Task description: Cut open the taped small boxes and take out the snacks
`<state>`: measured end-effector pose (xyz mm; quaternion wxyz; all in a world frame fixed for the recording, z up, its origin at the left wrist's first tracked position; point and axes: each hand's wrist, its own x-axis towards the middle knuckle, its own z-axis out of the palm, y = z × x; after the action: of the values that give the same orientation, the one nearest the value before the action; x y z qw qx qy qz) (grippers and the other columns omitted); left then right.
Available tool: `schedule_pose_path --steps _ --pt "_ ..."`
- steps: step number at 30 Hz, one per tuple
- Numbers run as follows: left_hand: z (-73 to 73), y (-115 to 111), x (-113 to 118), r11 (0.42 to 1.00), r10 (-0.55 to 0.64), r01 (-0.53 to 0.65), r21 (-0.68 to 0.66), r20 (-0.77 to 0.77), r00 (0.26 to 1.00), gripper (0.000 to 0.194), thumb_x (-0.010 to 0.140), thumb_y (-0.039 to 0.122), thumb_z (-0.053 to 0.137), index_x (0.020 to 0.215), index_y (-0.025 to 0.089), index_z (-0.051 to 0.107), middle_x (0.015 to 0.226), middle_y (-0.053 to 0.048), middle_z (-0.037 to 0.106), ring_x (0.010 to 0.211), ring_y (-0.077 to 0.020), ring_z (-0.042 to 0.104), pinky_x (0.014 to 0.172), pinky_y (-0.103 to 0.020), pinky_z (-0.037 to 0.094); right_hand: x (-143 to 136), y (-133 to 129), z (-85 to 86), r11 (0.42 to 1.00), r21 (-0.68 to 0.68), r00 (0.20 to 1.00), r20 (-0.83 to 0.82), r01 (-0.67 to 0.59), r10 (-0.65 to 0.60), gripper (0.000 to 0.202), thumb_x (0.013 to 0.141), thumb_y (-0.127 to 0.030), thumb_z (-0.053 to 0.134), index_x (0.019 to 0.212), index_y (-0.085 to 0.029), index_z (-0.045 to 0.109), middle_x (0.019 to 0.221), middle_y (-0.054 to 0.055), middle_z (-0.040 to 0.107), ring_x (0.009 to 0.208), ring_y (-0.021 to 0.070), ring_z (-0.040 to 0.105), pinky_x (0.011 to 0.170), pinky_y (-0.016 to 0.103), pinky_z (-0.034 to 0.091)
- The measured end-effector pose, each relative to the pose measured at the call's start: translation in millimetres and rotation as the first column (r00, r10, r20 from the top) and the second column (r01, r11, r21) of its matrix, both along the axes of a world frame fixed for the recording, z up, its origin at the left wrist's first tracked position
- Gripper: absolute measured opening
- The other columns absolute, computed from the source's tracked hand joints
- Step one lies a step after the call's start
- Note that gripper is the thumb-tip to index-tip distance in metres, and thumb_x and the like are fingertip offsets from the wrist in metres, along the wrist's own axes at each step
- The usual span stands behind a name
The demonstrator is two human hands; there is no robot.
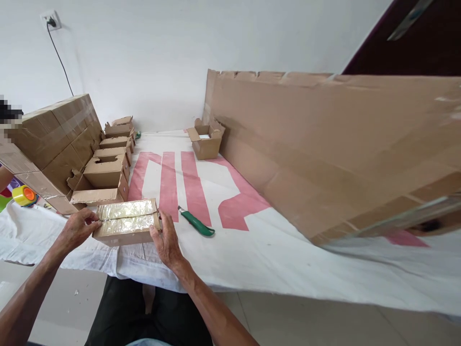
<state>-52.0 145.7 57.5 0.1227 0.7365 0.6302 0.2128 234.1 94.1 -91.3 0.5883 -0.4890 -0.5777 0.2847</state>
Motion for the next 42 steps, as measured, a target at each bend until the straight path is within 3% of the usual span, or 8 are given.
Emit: schedule_pose_path --steps 5,10,17,21,26,30,35,42 --pt "-2.3 -2 2 1.0 -0.004 0.003 0.007 0.156 0.988 0.017 0.075 0.036 0.064 0.067 0.023 0.071 0.074 -0.002 0.075 0.073 -0.0216 0.066 0.072 -0.033 0.05 0 0 4.1 1.0 0.021 1.0 -0.014 -0.005 0.006 0.049 0.11 -0.047 0.054 0.154 -0.026 0.055 0.15 0.015 0.063 0.139 0.0342 0.061 0.119 0.056 0.053" --pt "-6.1 -11 5 0.997 0.053 -0.031 -0.072 0.324 0.945 0.02 0.073 0.04 0.066 0.066 0.021 0.07 0.062 0.0 0.069 0.062 -0.0179 0.061 0.06 -0.029 0.045 0 0 5.4 0.999 0.043 1.0 -0.006 -0.006 0.006 0.047 0.11 -0.047 0.053 0.153 -0.026 0.056 0.146 0.014 0.065 0.136 0.0333 0.063 0.117 0.055 0.054" --pt "1.2 -10 -6 0.964 0.123 0.05 -0.26 0.608 0.784 0.027 0.06 0.033 0.077 0.083 0.019 0.079 0.076 -0.003 0.076 0.066 -0.0166 0.062 0.063 -0.029 0.049 1 0 6.5 0.999 0.016 0.999 -0.024 -0.035 0.035 0.049 0.111 -0.049 0.052 0.154 -0.026 0.055 0.147 0.014 0.064 0.136 0.0333 0.062 0.116 0.054 0.055" --pt "-3.9 -6 -13 0.963 0.095 0.094 -0.25 0.65 0.754 0.03 0.056 0.034 0.086 0.08 0.019 0.076 0.081 -0.004 0.077 0.075 -0.0194 0.067 0.068 -0.03 0.052 1 0 8.1 0.999 0.01 0.999 -0.028 -0.042 0.042 0.05 0.111 -0.05 0.052 0.156 -0.026 0.054 0.148 0.014 0.064 0.137 0.0332 0.062 0.115 0.053 0.055" --pt "-17.8 -1 -10 0.984 0.0 0.104 -0.145 0.585 0.811 0.024 0.063 0.035 0.084 0.075 0.019 0.07 0.075 0.0 0.068 0.067 -0.0143 0.057 0.06 -0.026 0.047 0 0 8.1 0.999 0.011 0.998 -0.04 -0.039 0.04 0.047 0.111 -0.049 0.053 0.152 -0.027 0.056 0.146 0.013 0.064 0.136 0.0331 0.063 0.115 0.053 0.055" --pt "-25.7 -2 -13 0.999 0.005 0.016 -0.034 0.545 0.839 0.024 0.065 0.035 0.082 0.078 0.021 0.067 0.073 0.003 0.061 0.065 -0.0128 0.055 0.059 -0.024 0.046 1 0 7.5 0.999 0.007 0.999 -0.04 -0.032 0.032 0.047 0.11 -0.049 0.053 0.151 -0.027 0.058 0.144 0.013 0.066 0.133 0.0335 0.064 0.11 0.052 0.057" --pt "-37.9 -7 -19 0.996 -0.068 0.031 0.084 0.473 0.879 0.023 0.076 0.042 0.077 0.071 0.02 0.074 0.106 -0.01 0.074 0.1 -0.0241 0.071 0.067 -0.025 0.054 2 0 8.2 0.999 0.001 0.999 -0.018 -0.036 0.036 0.05 0.111 -0.051 0.053 0.153 -0.026 0.056 0.147 0.014 0.065 0.136 0.0333 0.062 0.116 0.053 0.054" --pt "-35.7 -12 -23 0.985 -0.145 0.172 -0.02 0.443 0.885 0.028 0.085 0.049 0.078 0.093 0.024 0.087 0.145 -0.016 0.07 0.141 -0.0374 0.064 0.076 -0.029 0.065 6 -2 13.4 0.997 -0.012 0.996 -0.022 -0.082 0.082 0.047 0.111 -0.053 0.05 0.149 -0.026 0.059 0.148 0.014 0.065 0.137 0.0334 0.062 0.115 0.052 0.054"
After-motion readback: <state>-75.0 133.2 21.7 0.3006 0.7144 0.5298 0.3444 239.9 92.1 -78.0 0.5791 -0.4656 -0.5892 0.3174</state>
